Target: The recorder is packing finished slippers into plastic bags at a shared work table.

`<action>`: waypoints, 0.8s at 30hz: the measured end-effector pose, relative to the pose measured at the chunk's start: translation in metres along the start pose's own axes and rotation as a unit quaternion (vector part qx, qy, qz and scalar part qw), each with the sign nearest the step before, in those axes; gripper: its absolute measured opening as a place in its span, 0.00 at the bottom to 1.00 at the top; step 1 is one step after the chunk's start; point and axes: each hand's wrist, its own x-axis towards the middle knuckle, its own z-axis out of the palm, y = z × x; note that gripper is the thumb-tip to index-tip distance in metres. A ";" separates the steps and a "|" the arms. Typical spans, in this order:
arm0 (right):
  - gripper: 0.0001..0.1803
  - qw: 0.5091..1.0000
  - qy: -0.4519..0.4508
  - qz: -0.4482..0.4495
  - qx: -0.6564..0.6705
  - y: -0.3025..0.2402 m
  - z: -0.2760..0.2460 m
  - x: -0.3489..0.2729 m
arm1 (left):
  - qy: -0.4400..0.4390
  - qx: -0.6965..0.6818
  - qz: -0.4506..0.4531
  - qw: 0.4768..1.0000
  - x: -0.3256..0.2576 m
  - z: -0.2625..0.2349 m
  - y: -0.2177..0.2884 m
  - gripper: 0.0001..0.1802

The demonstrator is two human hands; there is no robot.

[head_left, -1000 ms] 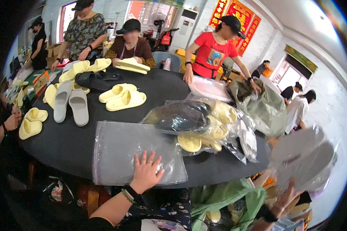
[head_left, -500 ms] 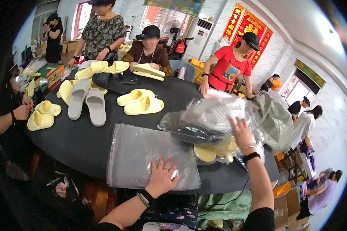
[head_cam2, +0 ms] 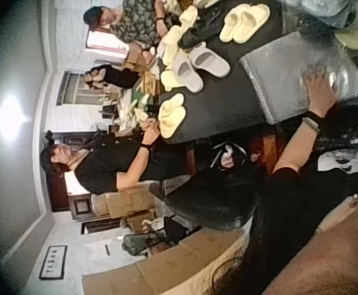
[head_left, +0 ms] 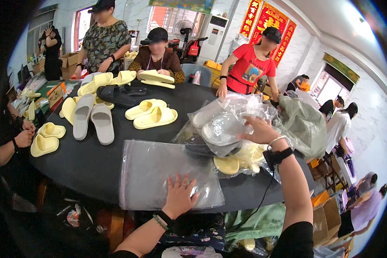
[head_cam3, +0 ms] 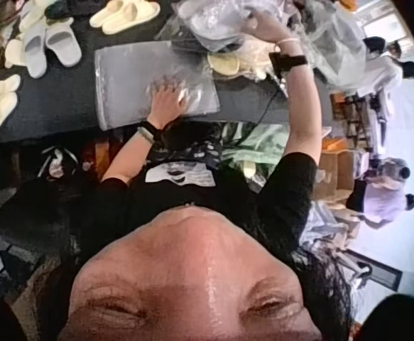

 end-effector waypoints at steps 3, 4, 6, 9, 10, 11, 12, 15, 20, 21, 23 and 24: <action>0.32 0.979 0.058 -0.053 -0.188 -0.018 0.018 0.004 | 0.006 -0.009 -0.002 1.000 -0.001 0.001 0.001 0.31; 0.32 0.978 0.060 -0.059 -0.189 -0.016 0.022 0.006 | 0.010 -0.014 -0.001 1.000 0.001 0.002 0.002 0.30; 0.27 0.984 0.069 -0.105 -0.126 -0.012 0.027 0.010 | 0.024 -0.011 0.009 1.000 0.000 0.004 0.003 0.29; 0.23 0.972 0.113 -0.166 -0.121 -0.020 0.021 0.011 | 0.044 -0.023 0.015 0.999 -0.001 0.005 0.004 0.26; 0.23 0.961 0.128 -0.200 -0.144 -0.024 0.015 0.008 | 0.052 -0.041 0.019 0.998 -0.001 0.002 0.003 0.25; 0.23 0.952 0.135 -0.234 -0.146 -0.029 0.010 0.006 | 0.052 -0.037 0.017 0.998 -0.003 -0.001 0.002 0.25; 0.23 0.952 0.136 -0.235 -0.143 -0.033 0.007 0.004 | 0.071 -0.036 0.030 0.996 -0.004 -0.004 0.002 0.24; 0.22 0.914 0.128 -0.341 -0.177 -0.072 -0.008 -0.001 | 0.076 -0.066 0.048 0.994 -0.005 -0.020 -0.008 0.21; 0.20 0.882 0.135 -0.419 -0.169 -0.091 -0.022 -0.007 | 0.105 -0.144 0.076 0.981 -0.016 -0.063 -0.004 0.14; 0.20 0.876 0.138 -0.434 -0.159 -0.093 -0.023 -0.007 | 0.138 -0.177 0.090 0.970 -0.023 -0.077 -0.002 0.14; 0.18 0.858 0.153 -0.468 -0.145 -0.104 -0.025 -0.008 | 0.178 -0.184 0.085 0.963 -0.047 -0.116 0.006 0.11; 0.18 0.857 0.154 -0.471 -0.140 -0.107 -0.025 -0.008 | 0.176 -0.179 0.082 0.964 -0.058 -0.123 0.003 0.11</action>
